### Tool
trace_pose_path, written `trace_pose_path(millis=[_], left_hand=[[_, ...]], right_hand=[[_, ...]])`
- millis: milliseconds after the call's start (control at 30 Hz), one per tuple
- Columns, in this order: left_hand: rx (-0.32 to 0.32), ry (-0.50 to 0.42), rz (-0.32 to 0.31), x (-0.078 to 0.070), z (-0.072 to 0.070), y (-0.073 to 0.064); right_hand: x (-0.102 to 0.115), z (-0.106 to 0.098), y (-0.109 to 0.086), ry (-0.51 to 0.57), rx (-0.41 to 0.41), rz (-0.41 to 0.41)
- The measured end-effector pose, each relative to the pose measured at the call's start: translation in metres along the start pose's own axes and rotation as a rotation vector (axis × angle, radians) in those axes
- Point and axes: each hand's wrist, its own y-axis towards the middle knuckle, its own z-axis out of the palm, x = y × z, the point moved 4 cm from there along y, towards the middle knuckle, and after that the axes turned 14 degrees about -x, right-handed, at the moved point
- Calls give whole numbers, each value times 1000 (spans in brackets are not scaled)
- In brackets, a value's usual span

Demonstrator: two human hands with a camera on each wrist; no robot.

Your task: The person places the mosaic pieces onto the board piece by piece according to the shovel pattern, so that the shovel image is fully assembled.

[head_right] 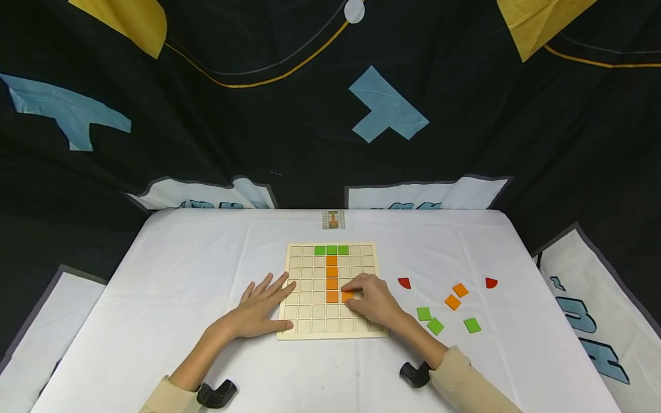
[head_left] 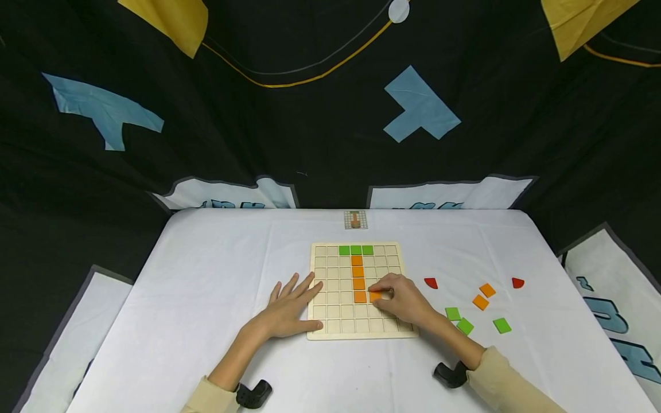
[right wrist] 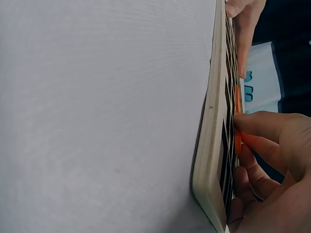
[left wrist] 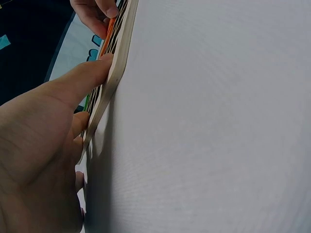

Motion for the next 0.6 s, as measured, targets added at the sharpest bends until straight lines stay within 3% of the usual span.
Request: trace_pose_path(millis=[600], left_hand=[[10, 8, -4, 0, -1, -1]], right_hand=[[4, 0, 1, -9, 15, -25]])
